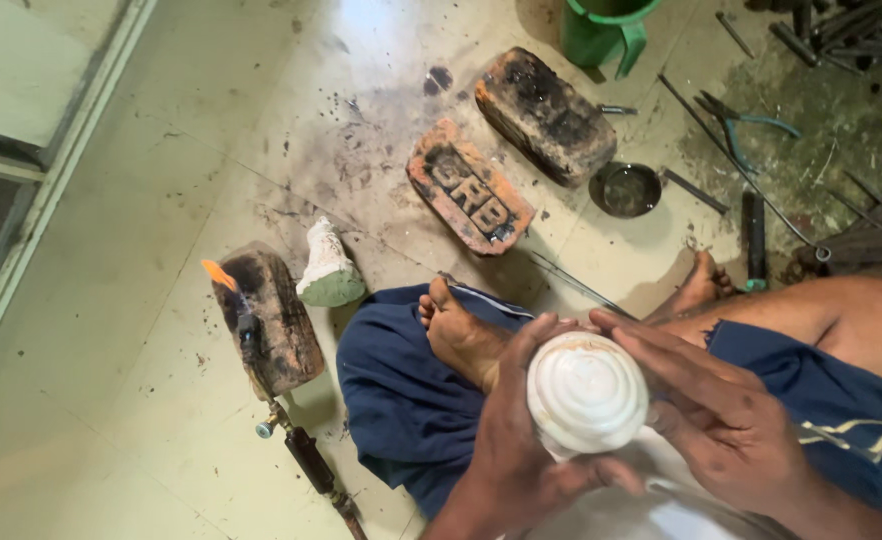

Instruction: The person prepares a white cylindrical mold by smoothing its surface with a tool and hands, then places it on a brick. The person uses a blowtorch to heat the mold while rotating it with a metal rod.

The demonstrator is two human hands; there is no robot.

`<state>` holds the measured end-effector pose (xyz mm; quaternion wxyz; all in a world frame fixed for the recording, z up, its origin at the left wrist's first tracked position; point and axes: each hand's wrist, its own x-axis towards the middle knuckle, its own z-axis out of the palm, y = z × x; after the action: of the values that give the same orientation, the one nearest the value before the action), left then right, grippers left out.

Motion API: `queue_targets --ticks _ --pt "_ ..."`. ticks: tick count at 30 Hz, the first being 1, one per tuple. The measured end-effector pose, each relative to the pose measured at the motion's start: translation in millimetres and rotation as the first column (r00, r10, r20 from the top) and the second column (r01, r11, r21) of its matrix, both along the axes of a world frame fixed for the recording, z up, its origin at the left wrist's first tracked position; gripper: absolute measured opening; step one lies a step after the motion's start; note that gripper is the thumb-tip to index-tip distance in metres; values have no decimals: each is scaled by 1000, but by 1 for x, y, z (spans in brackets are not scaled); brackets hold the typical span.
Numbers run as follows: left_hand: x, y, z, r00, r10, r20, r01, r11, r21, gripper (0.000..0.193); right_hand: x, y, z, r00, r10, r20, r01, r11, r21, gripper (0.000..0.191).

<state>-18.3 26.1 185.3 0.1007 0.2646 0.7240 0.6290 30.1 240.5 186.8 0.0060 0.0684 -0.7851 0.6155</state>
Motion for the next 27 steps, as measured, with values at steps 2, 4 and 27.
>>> queue_targets --ticks 2,4,27 --pt "3 -1 9 969 4 249 -11 1000 25 119 -1 0 3 999 -6 42 6 1000 9 61" --pt "6 0 14 971 53 232 -61 998 25 115 -1 1 7 996 11 88 -10 1000 -15 60" --pt "18 13 18 809 450 -378 -444 890 108 84 -9 -6 38 977 194 88 -192 981 -30 75"
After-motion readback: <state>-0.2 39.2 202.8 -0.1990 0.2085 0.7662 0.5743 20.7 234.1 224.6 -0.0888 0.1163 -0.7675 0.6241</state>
